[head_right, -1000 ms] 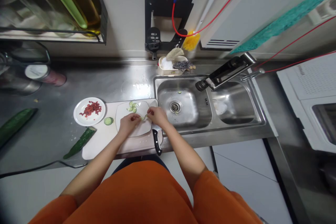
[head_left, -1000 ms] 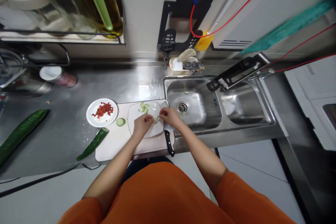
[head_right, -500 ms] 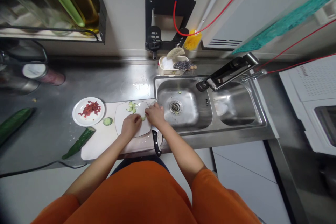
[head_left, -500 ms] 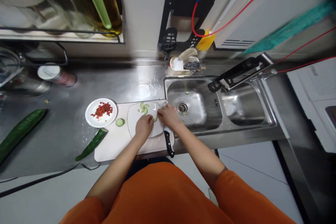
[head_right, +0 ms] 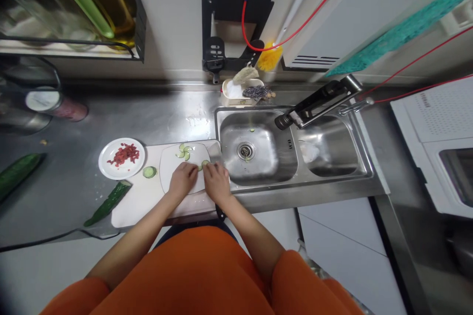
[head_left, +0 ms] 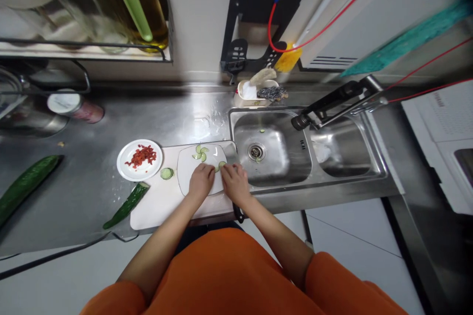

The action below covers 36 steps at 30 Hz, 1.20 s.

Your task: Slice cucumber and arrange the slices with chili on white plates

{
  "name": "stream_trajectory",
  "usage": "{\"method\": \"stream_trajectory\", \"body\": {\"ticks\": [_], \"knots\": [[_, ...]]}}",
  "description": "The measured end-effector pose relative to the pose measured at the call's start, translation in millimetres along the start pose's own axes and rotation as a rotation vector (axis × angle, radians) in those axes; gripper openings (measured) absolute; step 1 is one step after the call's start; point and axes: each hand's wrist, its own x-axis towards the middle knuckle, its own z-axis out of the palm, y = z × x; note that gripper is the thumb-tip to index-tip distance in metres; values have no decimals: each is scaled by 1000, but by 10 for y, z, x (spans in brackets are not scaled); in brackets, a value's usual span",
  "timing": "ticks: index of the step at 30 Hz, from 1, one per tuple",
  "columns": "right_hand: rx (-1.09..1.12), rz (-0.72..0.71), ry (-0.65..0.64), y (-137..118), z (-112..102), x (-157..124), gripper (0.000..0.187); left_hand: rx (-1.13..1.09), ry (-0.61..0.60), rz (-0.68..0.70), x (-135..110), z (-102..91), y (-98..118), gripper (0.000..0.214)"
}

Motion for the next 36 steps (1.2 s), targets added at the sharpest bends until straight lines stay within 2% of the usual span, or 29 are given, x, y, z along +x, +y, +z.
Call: {"method": "stream_trajectory", "body": {"ticks": [8, 14, 20, 31, 36], "knots": [[-51, -4, 62, -29, 178, -76, 42, 17, 52, 58, -24, -7, 6, 22], [-88, -25, 145, -26, 208, -90, 39, 23, 92, 67, -29, 14, 2, 18], [-99, -35, 157, -13, 224, -85, 39, 23, 106, 74, -24, 23, -2, 20], [-84, -33, 160, -20, 134, -122, 39, -9, 117, 82, -35, -2, 37, 20], [-73, -27, 169, -55, 61, -197, 36, -38, 182, 40, -129, -182, 30, 22]]}}
